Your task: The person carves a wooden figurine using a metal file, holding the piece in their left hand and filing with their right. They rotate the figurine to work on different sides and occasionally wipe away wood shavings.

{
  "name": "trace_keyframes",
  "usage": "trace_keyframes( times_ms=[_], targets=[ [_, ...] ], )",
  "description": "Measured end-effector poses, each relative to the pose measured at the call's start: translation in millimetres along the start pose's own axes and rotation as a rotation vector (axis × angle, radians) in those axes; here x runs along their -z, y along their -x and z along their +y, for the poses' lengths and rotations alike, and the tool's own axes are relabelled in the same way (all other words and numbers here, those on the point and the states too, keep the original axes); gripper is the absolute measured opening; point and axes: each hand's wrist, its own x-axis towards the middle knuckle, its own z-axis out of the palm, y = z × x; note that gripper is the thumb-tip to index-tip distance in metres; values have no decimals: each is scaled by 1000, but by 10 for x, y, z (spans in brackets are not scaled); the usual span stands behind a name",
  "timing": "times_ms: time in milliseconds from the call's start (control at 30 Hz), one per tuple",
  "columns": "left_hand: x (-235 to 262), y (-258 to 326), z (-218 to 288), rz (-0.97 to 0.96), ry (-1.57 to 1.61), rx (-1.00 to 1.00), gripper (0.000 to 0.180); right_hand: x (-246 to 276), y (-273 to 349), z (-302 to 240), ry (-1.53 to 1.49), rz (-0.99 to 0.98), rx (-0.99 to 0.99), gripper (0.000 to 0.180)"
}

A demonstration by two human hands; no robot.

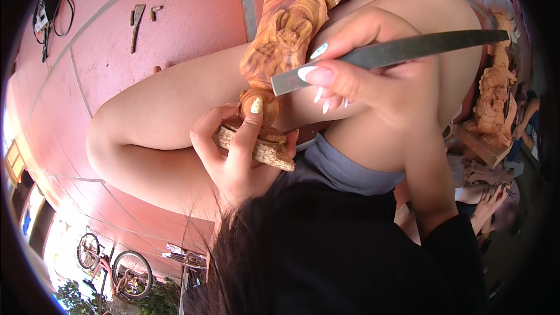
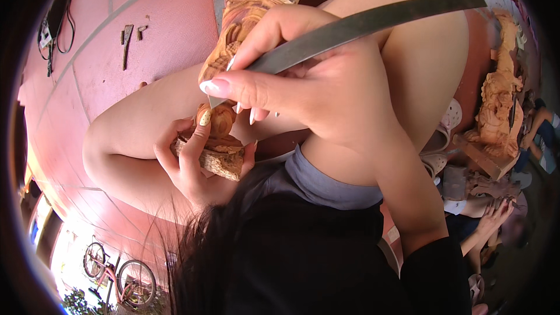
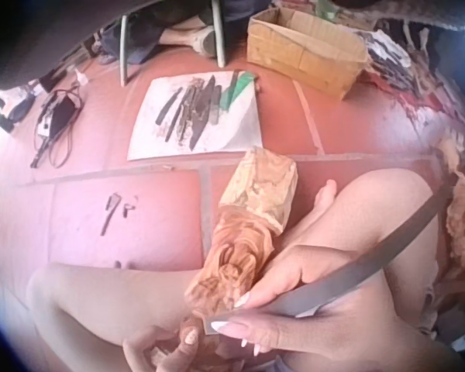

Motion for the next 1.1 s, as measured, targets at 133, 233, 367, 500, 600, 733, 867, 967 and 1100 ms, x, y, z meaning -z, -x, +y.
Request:
trace_keyframes(
  times_ms=[133,233,367,500,600,733,867,967,1100],
  targets=[
    [-41,-5,-135,36,16,-119,64,-168,35,135,72,91,150,16],
    [-112,28,-157,107,26,-145,58,-171,3,107,153,76,97,17],
    [-194,73,-150,181,82,-105,56,-195,22,198,194,-20,92,15],
    [-172,100,-126,159,76,-63,55,-162,113,203,298,-3,120,14],
    [-183,100,-146,136,51,-75,57,-170,148,157,196,70,-18,20],
    [-183,103,-162,114,43,-106,61,-214,95,191,165,24,-79,23],
    [-208,98,-206,129,1,-212,59,-205,131,140,168,47,-137,23],
    [-186,110,-168,83,57,-113,57,-248,152,117,69,137,-152,21],
    [-172,82,-74,124,45,-45,54,-211,138,134,42,91,-99,20]
  ],
)
